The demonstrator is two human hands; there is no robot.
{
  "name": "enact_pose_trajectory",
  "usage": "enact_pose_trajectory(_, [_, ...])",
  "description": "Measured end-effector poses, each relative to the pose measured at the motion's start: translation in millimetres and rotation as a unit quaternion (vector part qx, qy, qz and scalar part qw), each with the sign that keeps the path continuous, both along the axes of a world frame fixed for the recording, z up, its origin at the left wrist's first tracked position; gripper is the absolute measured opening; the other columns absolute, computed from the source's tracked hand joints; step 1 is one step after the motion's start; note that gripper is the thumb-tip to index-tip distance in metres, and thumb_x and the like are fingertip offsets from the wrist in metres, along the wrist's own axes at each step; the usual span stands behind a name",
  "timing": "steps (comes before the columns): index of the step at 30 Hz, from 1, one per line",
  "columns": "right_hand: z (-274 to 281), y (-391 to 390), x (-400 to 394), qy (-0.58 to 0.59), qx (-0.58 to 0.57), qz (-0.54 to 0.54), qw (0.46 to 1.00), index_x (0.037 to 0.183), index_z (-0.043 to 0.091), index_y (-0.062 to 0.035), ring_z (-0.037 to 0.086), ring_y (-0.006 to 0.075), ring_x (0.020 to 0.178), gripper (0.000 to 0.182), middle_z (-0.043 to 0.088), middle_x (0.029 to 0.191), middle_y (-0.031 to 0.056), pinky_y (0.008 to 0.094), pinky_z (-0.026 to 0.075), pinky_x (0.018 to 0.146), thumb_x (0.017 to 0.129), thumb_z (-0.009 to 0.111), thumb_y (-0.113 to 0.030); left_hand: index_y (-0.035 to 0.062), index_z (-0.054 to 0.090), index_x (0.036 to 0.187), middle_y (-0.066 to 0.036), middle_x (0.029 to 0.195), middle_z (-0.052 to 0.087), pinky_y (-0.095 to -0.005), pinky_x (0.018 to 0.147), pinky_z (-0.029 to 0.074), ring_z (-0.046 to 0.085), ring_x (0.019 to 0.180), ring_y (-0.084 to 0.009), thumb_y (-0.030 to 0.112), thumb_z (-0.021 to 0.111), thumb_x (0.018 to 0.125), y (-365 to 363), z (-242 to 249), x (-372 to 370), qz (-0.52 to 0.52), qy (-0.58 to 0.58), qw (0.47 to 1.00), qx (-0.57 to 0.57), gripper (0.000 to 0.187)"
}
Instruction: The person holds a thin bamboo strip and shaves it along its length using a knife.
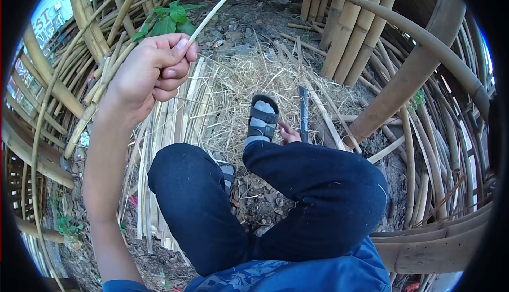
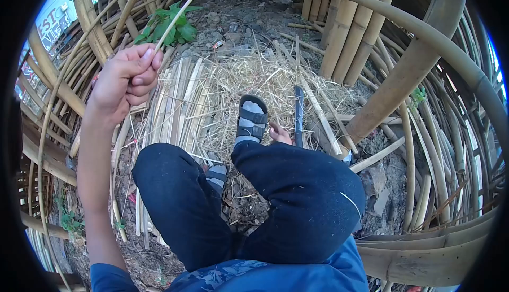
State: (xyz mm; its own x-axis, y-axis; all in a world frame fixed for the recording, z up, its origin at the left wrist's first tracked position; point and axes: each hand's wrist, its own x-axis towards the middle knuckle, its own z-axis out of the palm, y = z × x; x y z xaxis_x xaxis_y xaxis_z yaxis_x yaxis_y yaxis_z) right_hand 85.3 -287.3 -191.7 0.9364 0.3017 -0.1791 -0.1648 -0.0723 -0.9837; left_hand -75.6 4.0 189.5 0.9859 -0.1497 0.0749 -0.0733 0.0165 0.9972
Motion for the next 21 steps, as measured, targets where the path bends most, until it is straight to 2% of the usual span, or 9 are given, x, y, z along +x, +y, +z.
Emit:
enact_pose_trajectory(1, [-38.4, 14.8, 11.3, -0.141, 0.02, -0.082, 0.986, 0.113, 0.059, 0.0003, 0.047, 0.0092, 0.054, 0.037, 0.063, 0.087, 0.0057, 0.0225, 0.041, 0.055, 0.093, 0.059, -0.031, 0.0047, 0.047, 0.086, 0.006, 0.055, 0.032, -0.0183, 0.035, 0.013, 0.021, 0.04, -0.0009, 0.016, 0.041, 0.1, 0.0, -0.8, 0.4, 0.005, 0.001, 1.0, -0.001, 0.019])
enact_pose_trajectory(3, [-113.5, 10.3, 35.5, -0.12, 0.012, -0.07, 0.99, 0.112, 0.059, 0.0002, 0.047, 0.0093, 0.053, 0.037, 0.062, 0.086, 0.0057, 0.0225, 0.04, 0.055, 0.093, 0.059, -0.032, 0.0043, 0.047, 0.087, 0.006, 0.055, 0.032, -0.0185, 0.035, 0.013, 0.021, 0.04, -0.001, 0.017, 0.041, 0.1, -0.3, -5.0, -0.4, 0.006, 0.018, 1.0, 0.0, 0.019])
enact_pose_trajectory(4, [-122.9, 14.6, 17.6, -0.106, 0.003, -0.07, 0.992, 0.112, 0.059, 0.0, 0.047, 0.0093, 0.053, 0.037, 0.062, 0.086, 0.0056, 0.0225, 0.04, 0.054, 0.093, 0.059, -0.032, 0.0041, 0.048, 0.087, 0.006, 0.055, 0.033, -0.0186, 0.035, 0.013, 0.021, 0.04, -0.0011, 0.017, 0.042, 0.1, 1.3, -7.5, 0.3, 0.006, 0.018, 1.0, -0.005, 0.019])
enact_pose_trajectory(11, [-85.2, -30.6, 36.3, -0.026, -0.064, -0.091, 0.993, 0.106, 0.059, -0.0008, 0.046, 0.0095, 0.051, 0.037, 0.06, 0.081, 0.0056, 0.0224, 0.039, 0.052, 0.093, 0.058, -0.036, 0.0042, 0.049, 0.087, 0.006, 0.056, 0.033, -0.0186, 0.035, 0.013, 0.022, 0.041, -0.0012, 0.017, 0.044, 0.099, 11.2, -18.7, -1.7, 0.018, 0.016, 1.0, -0.01, 0.018])
enact_pose_trajectory(20, [-36.5, -16.7, 4.4, 0.068, -0.142, -0.129, 0.979, 0.099, 0.059, -0.0019, 0.044, 0.0099, 0.048, 0.039, 0.058, 0.075, 0.0055, 0.0224, 0.038, 0.049, 0.093, 0.057, -0.04, 0.0057, 0.048, 0.086, 0.007, 0.057, 0.032, -0.0173, 0.035, 0.013, 0.022, 0.041, -0.0002, 0.018, 0.043, 0.1, 15.9, -8.8, 1.1, 0.024, -0.01, 0.999, 0.026, 0.019])
enact_pose_trajectory(21, [-16.8, -26.2, 6.9, 0.127, 0.007, -0.13, 0.983, 0.09, 0.056, -0.0045, 0.042, 0.0097, 0.047, 0.038, 0.05, 0.067, 0.0027, 0.023, 0.035, 0.045, 0.093, 0.056, -0.042, 0.0057, 0.048, 0.086, 0.007, 0.057, 0.032, -0.0173, 0.035, 0.013, 0.022, 0.041, -0.0002, 0.018, 0.043, 0.1, 14.8, -7.2, 0.7, 0.024, -0.012, 0.999, 0.026, 0.019])
